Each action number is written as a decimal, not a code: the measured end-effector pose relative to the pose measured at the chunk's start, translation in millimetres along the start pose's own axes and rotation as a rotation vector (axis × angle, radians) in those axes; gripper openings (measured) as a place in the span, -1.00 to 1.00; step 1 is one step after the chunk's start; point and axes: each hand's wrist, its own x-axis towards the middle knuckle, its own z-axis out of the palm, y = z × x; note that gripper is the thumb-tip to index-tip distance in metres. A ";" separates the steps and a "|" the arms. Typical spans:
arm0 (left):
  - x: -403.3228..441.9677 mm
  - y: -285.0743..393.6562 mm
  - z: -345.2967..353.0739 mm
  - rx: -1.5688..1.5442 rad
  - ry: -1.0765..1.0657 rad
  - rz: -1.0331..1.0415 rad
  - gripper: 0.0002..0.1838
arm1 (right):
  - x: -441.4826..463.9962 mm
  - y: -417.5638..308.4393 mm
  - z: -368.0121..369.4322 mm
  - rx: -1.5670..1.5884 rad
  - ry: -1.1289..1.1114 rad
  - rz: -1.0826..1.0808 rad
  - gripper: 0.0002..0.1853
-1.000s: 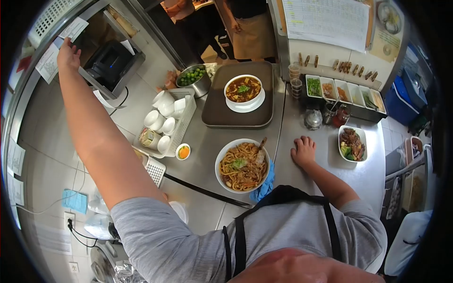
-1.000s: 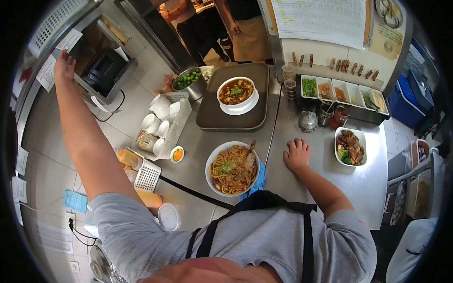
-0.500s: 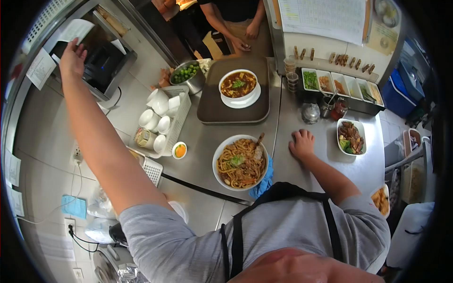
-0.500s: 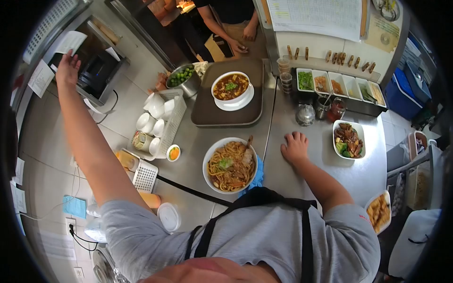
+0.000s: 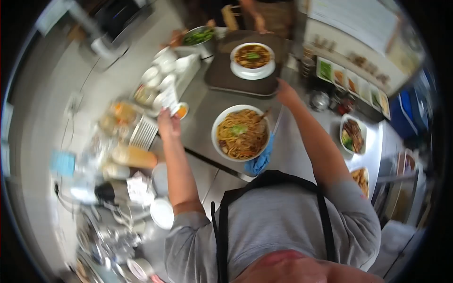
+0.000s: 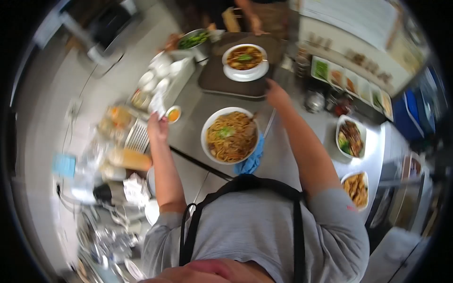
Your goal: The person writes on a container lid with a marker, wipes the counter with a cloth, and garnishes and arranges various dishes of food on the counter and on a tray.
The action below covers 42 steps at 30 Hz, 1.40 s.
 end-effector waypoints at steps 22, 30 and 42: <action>-113.5 244.8 -178.0 1.318 0.859 0.832 -0.77 | -154.8 39.8 31.0 -0.396 0.184 -0.367 -0.81; -166.4 161.6 -320.8 2.964 1.105 0.434 -0.79 | -158.3 35.7 32.3 -0.493 0.052 -0.101 -0.82; -139.5 149.7 -300.9 1.860 1.222 0.394 -0.70 | -168.4 36.5 17.9 -0.356 0.172 -0.049 -0.82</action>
